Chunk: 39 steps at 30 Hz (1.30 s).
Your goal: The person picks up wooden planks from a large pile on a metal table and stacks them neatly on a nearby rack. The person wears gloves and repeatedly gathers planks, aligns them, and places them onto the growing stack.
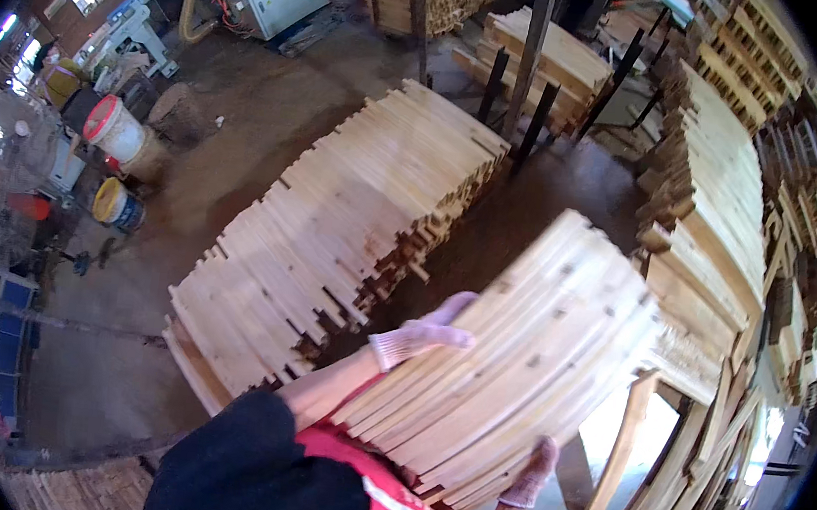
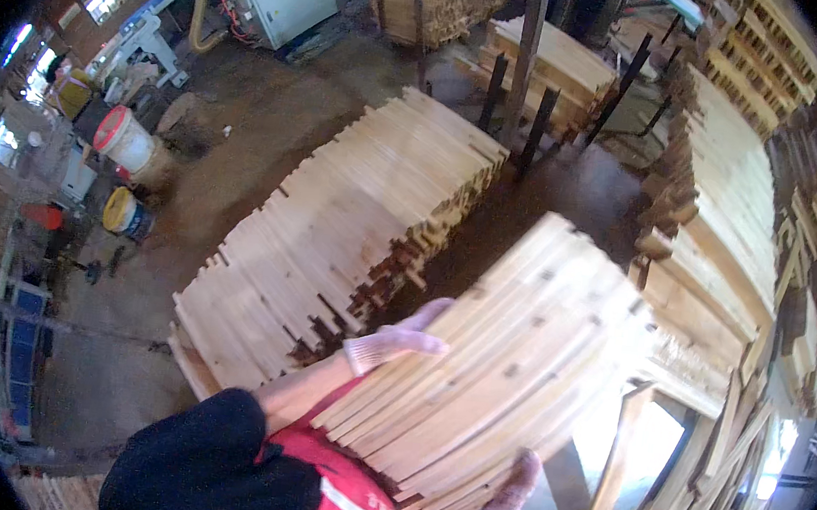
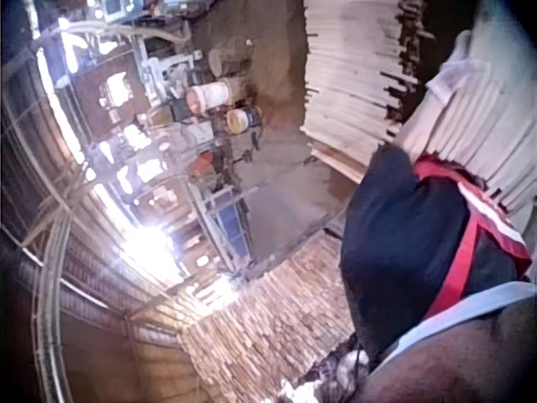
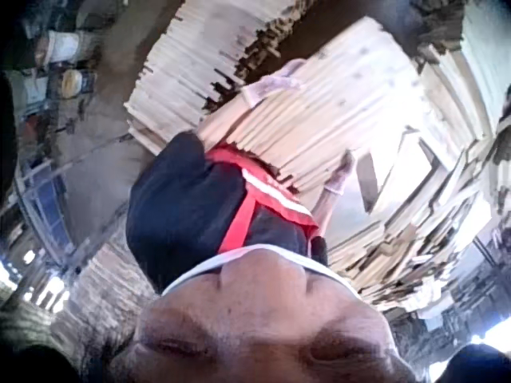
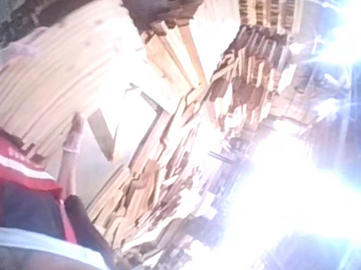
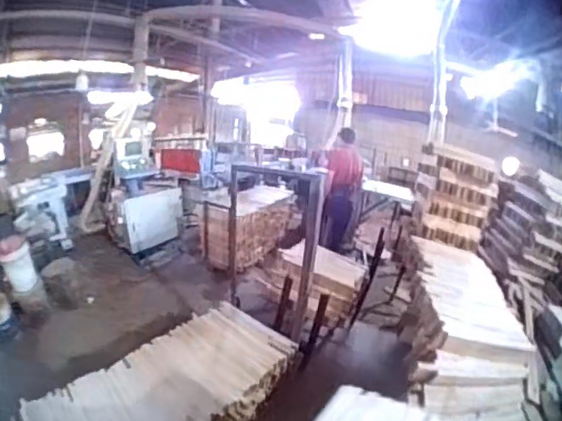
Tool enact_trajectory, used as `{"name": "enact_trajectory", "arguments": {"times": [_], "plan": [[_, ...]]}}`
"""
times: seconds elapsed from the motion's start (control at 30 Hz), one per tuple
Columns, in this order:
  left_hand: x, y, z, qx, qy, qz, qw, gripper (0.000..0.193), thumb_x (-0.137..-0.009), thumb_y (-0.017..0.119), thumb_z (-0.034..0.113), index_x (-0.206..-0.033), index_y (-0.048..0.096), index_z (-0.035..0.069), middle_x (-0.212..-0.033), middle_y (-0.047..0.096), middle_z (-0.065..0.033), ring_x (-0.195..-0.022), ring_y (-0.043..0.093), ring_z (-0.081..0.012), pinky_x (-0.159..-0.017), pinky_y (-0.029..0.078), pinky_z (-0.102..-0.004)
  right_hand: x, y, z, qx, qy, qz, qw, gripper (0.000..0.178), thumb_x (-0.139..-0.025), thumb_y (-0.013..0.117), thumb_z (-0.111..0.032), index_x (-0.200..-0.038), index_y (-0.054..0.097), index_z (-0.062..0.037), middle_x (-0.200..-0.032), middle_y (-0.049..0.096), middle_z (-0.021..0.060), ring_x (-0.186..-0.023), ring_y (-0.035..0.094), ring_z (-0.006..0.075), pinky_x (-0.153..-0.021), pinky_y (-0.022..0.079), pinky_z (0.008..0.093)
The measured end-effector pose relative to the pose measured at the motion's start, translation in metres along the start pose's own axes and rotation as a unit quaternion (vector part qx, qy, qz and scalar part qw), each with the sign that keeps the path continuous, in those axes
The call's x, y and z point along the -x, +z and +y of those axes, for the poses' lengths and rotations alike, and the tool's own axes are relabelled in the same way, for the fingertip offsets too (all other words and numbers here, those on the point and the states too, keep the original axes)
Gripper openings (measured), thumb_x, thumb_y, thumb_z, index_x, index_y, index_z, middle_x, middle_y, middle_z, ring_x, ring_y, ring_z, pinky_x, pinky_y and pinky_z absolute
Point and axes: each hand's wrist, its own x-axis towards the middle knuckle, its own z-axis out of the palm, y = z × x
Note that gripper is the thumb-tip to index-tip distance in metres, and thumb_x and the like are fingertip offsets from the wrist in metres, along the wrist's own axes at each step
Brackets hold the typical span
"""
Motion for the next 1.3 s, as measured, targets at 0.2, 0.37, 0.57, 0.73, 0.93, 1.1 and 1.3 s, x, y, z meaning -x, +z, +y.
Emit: {"name": "enact_trajectory", "arguments": {"times": [0.2,0.37,0.57,0.73,0.93,1.1,1.3], "plan": [[0.01,-0.147,0.005,0.136,0.055,0.195,0.97,0.093,-0.084,0.078,0.019,-0.159,0.025,0.007,-0.152,0.047,-0.0178,-0.136,0.051,-0.0268,-0.113,0.044,-0.0402,-0.133,0.163,0.008,0.106,0.033,-0.17,0.979,0.027,-0.088,0.069,-0.021,-0.106,0.068,-0.001,-0.099,0.072,0.0084,-0.09,0.068,0.0194,-0.087,0.053,0.0326],[-0.029,-0.237,0.006,0.269,0.08,0.31,0.908,0.07,-0.091,0.07,0.019,-0.151,0.037,0.005,-0.146,0.054,-0.0183,-0.131,0.056,-0.0281,-0.111,0.047,-0.0418,-0.255,0.356,-0.003,0.257,0.095,-0.35,0.896,0.062,-0.089,0.069,-0.025,-0.142,0.052,0.0018,-0.125,0.066,0.0085,-0.115,0.061,0.0178,-0.103,0.047,0.0323],[-0.108,-0.334,0.034,0.368,0.106,0.363,0.85,0.046,-0.1,0.06,0.019,-0.142,0.052,0.002,-0.138,0.062,-0.019,-0.125,0.062,-0.0297,-0.109,0.051,-0.0437,-0.398,0.549,0.025,0.405,0.087,-0.445,0.794,0.076,-0.092,0.069,-0.035,-0.153,0.041,0.0014,-0.143,0.059,0.0142,-0.134,0.052,0.0239,-0.116,0.037,0.035],[-0.197,-0.467,-0.033,-0.092,0.119,0.492,0.858,0.04,-0.102,0.058,0.014,-0.14,0.055,0.004,-0.133,0.064,-0.019,-0.126,0.061,-0.0358,-0.111,0.049,-0.045,-0.545,0.69,0.062,0.54,-0.038,-0.505,0.672,0.056,-0.097,0.063,-0.056,-0.135,0.068,-0.0157,-0.152,0.052,0.0181,-0.142,0.048,0.0259,-0.121,0.035,0.0408],[-0.295,-0.526,0.016,-0.442,-0.013,0.319,0.838,0.042,-0.095,0.063,0.011,-0.136,0.055,0.002,-0.126,0.063,-0.0161,-0.11,0.06,-0.0338,-0.097,0.05,-0.0406,-0.576,0.713,0.114,0.82,-0.227,-0.272,0.449,0.056,-0.092,0.061,-0.048,-0.12,0.069,-0.0009,-0.12,0.065,0.0192,-0.114,0.061,0.036,-0.1,0.049,0.0469],[-0.298,-0.52,0.016,0.167,-0.042,0.323,0.931,0.035,-0.104,0.054,0.03,-0.128,0.058,0.004,-0.124,0.063,-0.0065,-0.114,0.056,-0.0227,-0.098,0.047,-0.0426,-0.42,0.545,0.176,0.594,-0.222,-0.3,0.713,0.065,-0.1,0.054,-0.043,-0.149,0.046,-0.0013,-0.149,0.051,0.0243,-0.139,0.047,0.0408,-0.118,0.037,0.0486],[-0.283,-0.491,-0.084,-0.012,-0.118,0.172,0.978,0.042,-0.103,0.057,0.036,-0.133,0.054,0.008,-0.127,0.059,-0.0086,-0.115,0.053,-0.0241,-0.097,0.045,-0.0406,-0.195,0.375,0.085,0.592,-0.085,-0.147,0.788,0.057,-0.098,0.061,-0.033,-0.146,0.05,-0.0036,-0.15,0.051,0.021,-0.136,0.051,0.0398,-0.114,0.043,0.045]]}}
